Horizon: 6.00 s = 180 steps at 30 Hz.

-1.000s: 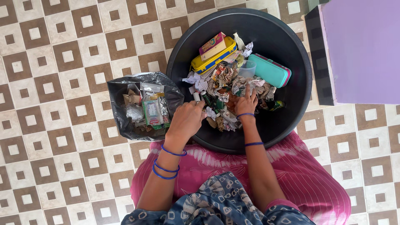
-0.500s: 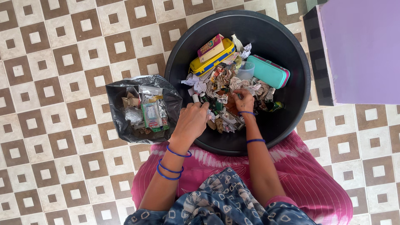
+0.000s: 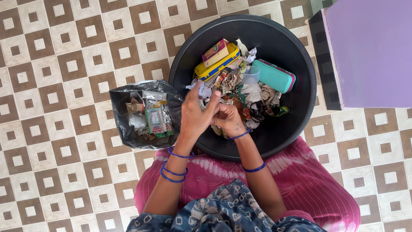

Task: The person sits on the floor and sorts mixed waste from a black basin into a black plastic bag. They handle crumpled paper, plastic wrappers, small containers, and a yellow plastic box, placing each item into the bag one by one.

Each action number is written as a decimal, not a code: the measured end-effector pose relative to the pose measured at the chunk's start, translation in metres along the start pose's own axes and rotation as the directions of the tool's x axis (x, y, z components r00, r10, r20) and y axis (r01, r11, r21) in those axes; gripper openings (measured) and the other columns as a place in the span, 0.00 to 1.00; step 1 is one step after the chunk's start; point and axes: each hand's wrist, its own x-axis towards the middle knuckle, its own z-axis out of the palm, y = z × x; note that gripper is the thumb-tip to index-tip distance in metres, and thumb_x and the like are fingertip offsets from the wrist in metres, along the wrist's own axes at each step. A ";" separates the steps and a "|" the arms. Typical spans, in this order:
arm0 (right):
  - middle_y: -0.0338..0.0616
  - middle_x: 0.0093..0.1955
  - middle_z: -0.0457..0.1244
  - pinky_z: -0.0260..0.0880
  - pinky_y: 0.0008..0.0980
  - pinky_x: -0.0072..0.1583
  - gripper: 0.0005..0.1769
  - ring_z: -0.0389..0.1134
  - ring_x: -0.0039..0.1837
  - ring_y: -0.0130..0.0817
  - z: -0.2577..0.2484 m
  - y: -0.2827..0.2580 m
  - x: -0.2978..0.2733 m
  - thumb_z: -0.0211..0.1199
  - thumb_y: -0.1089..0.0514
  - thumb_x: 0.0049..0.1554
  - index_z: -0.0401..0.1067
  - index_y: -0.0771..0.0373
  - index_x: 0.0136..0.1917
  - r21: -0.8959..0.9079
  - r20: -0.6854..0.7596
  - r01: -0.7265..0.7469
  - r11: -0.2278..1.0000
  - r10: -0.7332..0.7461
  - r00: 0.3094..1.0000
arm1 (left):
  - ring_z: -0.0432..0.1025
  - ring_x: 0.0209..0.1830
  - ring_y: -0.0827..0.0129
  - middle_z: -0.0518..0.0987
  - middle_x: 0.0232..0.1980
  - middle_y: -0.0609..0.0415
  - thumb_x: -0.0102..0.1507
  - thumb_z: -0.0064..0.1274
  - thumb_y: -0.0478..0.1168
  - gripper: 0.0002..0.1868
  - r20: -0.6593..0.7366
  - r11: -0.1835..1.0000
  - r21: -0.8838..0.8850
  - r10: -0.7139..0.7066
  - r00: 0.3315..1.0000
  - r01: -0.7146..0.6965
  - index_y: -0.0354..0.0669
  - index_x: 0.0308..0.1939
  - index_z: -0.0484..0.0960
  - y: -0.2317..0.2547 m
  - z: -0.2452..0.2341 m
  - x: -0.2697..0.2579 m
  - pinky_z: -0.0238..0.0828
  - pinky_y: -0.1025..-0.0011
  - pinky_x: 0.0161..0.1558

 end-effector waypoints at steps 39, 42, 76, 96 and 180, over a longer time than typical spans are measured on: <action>0.49 0.54 0.72 0.77 0.30 0.58 0.14 0.76 0.56 0.34 0.104 -0.050 -0.011 0.66 0.77 0.54 0.78 0.68 0.52 -0.735 -0.117 0.254 0.628 -0.486 0.866 | 0.74 0.42 0.76 0.81 0.49 0.53 0.72 0.50 0.48 0.19 -0.080 0.852 -0.491 -0.255 0.964 0.184 0.35 0.43 0.86 -0.002 -0.017 -0.004 0.72 0.74 0.43; 0.47 0.55 0.67 0.73 0.32 0.56 0.12 0.71 0.54 0.36 0.097 -0.048 -0.004 0.68 0.77 0.49 0.78 0.65 0.44 -0.792 -0.124 0.228 0.566 -0.515 0.848 | 0.78 0.38 0.73 0.84 0.45 0.45 0.76 0.30 0.61 0.39 0.292 0.536 -0.683 -0.423 0.858 0.497 0.33 0.42 0.88 -0.014 -0.014 -0.005 0.77 0.76 0.44; 0.43 0.67 0.63 0.68 0.36 0.66 0.31 0.65 0.69 0.34 0.068 -0.080 -0.005 0.74 0.65 0.55 0.66 0.64 0.70 -0.363 0.033 0.265 0.893 -0.272 0.962 | 0.50 0.08 0.78 0.58 0.13 0.62 0.73 0.30 0.71 0.44 0.211 0.547 -0.745 -0.349 0.913 0.381 0.45 0.13 0.61 -0.023 -0.005 -0.012 0.43 0.77 0.11; 0.54 0.67 0.66 0.71 0.38 0.64 0.31 0.71 0.67 0.48 0.107 -0.059 -0.008 0.57 0.79 0.49 0.71 0.68 0.66 -0.824 0.023 0.263 0.503 -0.434 0.901 | 0.71 0.57 0.64 0.79 0.56 0.47 0.69 0.30 0.73 0.43 0.271 0.583 -0.632 -0.452 0.850 0.511 0.36 0.54 0.81 -0.020 0.001 -0.013 0.68 0.68 0.58; 0.49 0.52 0.73 0.72 0.34 0.58 0.15 0.72 0.53 0.35 -0.076 -0.001 0.189 0.70 0.64 0.56 0.80 0.71 0.56 -0.374 -0.562 0.063 0.925 -0.280 0.778 | 0.76 0.48 0.47 0.82 0.43 0.44 0.65 0.53 0.53 0.19 0.231 0.794 0.608 -0.190 0.954 0.011 0.41 0.47 0.81 -0.019 -0.068 -0.004 0.69 0.46 0.49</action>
